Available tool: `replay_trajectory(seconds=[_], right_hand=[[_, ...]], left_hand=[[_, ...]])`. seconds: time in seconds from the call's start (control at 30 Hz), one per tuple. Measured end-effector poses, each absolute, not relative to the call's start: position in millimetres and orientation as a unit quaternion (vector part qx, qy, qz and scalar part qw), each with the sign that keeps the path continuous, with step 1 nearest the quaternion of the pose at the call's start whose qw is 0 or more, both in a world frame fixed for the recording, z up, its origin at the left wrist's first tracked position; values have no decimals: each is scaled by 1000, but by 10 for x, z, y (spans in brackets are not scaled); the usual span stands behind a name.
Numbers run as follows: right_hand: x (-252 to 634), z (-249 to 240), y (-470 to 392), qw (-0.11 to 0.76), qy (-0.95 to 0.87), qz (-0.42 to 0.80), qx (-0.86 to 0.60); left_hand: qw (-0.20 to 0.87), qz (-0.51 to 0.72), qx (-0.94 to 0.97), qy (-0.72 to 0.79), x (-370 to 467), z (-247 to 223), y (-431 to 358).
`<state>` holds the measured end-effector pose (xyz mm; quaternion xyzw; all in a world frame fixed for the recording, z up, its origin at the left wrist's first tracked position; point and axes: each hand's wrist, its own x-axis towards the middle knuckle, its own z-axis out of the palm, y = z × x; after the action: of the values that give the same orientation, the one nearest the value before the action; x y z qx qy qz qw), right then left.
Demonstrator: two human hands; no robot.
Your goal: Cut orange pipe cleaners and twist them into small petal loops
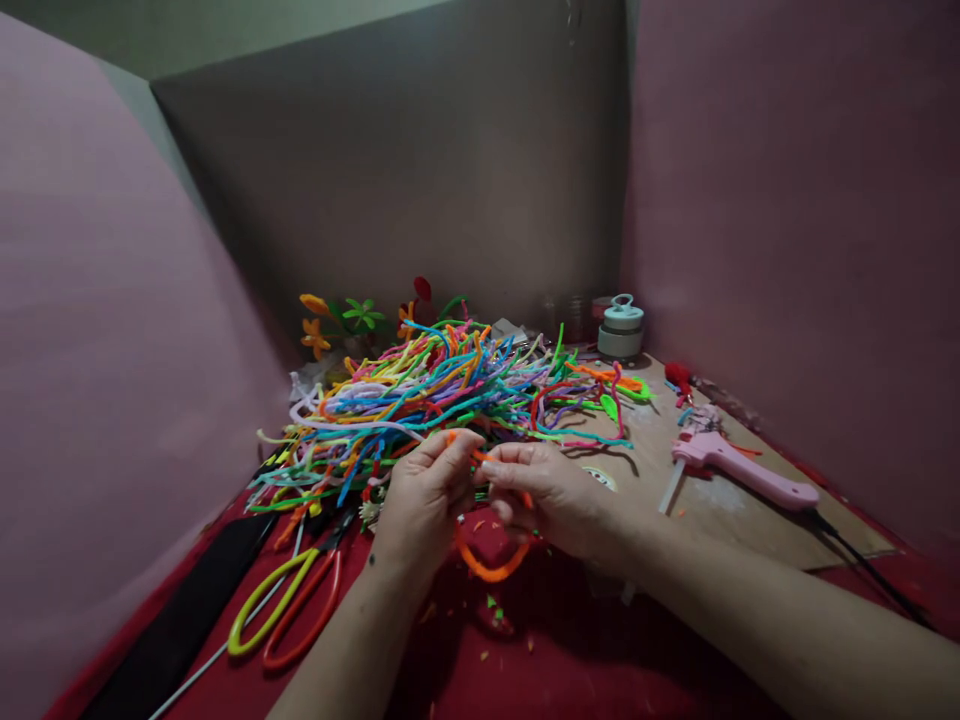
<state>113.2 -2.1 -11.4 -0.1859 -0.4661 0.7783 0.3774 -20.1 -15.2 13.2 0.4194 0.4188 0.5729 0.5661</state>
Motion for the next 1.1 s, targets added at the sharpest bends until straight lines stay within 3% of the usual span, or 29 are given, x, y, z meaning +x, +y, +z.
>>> replay_trajectory(seconds=[0.23,0.37,0.6,0.9,1.1], right_hand=[[1047,-163,-67,384,-475,752,-248],[1005,-196,-77,348,-508,715,-330],[980,-201,-114,284,-565,709,-313],[1073,-222,-78,242,-421,859,-162],[1053,-248,-63,244,-356,886,-169]], left_hand=[[506,691,384,345,-290,173,-74],[493,716,365,332,-344,186,-51],[519,703,356,331,-414,212,-38],[516,699,345,357,-363,199,-48],[527,693,352,342,-357,210,-68]])
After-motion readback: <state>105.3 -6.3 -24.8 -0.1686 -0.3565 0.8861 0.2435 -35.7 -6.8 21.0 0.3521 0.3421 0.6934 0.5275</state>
